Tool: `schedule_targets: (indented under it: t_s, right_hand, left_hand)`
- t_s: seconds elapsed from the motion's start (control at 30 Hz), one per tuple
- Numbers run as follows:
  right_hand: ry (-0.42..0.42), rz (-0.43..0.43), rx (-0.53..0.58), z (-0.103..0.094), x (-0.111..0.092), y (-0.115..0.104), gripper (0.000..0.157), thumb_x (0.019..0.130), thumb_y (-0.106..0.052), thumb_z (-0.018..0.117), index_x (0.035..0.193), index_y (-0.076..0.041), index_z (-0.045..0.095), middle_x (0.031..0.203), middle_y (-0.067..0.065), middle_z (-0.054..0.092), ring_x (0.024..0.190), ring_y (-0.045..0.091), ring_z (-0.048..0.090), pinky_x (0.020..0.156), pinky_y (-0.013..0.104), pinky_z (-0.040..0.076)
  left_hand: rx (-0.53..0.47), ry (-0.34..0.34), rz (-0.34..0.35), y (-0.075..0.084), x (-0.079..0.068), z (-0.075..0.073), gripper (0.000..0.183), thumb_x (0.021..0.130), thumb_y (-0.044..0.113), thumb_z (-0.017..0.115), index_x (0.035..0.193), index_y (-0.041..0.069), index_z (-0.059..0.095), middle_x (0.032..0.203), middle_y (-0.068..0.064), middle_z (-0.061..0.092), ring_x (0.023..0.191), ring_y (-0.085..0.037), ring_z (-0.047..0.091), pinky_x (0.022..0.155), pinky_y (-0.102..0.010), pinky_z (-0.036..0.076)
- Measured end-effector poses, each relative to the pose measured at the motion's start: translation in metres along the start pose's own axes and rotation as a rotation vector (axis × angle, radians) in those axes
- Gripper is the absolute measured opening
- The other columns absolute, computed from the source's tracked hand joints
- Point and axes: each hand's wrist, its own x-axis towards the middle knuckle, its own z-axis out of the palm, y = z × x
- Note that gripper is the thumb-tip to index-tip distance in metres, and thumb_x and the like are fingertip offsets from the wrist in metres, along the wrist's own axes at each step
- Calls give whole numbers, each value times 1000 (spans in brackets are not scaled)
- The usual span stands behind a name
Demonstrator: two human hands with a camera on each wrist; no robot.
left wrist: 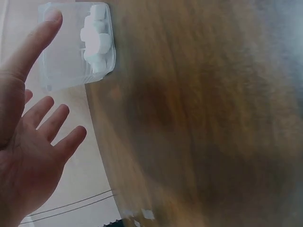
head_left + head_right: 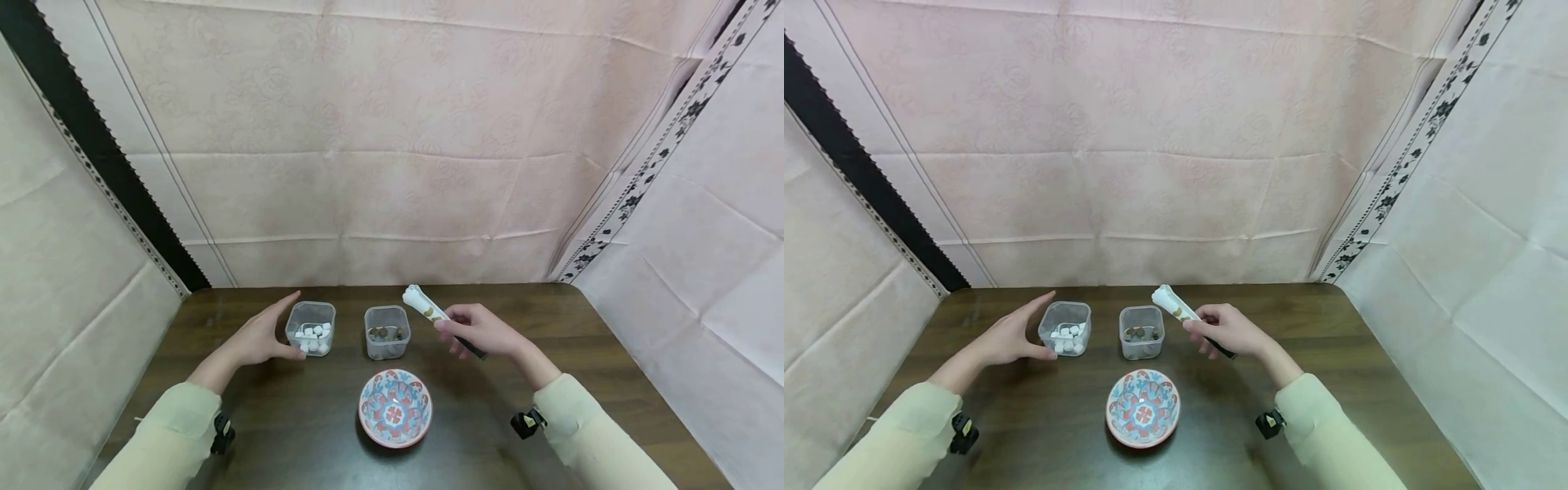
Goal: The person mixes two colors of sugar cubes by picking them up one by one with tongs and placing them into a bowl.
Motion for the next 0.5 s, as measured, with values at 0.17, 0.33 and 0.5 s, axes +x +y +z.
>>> schedule_targets:
  t_s: [0.17, 0.33, 0.5]
  right_hand:
    - [-8, -5, -61, 0, 2, -7, 27, 107, -31, 68, 110, -4, 71, 90, 8, 74, 73, 29, 73, 60, 44, 65]
    - [-29, -9, -123, 1, 6, -13, 29, 106, -33, 70, 109, -5, 72, 85, 5, 71, 68, 27, 71, 58, 41, 63]
    - [-46, -13, -171, 0, 10, -18, 27, 105, -33, 71, 108, -7, 72, 81, 5, 69, 64, 21, 68, 57, 43, 63]
  left_hand:
    - [1, -31, 5, -1, 10, -1, 117, 79, 31, 97, 169, 8, 26, 171, -28, 29, 153, -53, 31, 118, -75, 33]
    - [-15, -47, -7, -3, 16, -2, 113, 81, 30, 96, 168, 6, 28, 167, -29, 35, 150, -54, 37, 116, -74, 36]
    - [-62, -52, -18, -6, 17, 0, 109, 82, 29, 95, 166, 7, 30, 160, -28, 46, 145, -51, 45, 115, -72, 40]
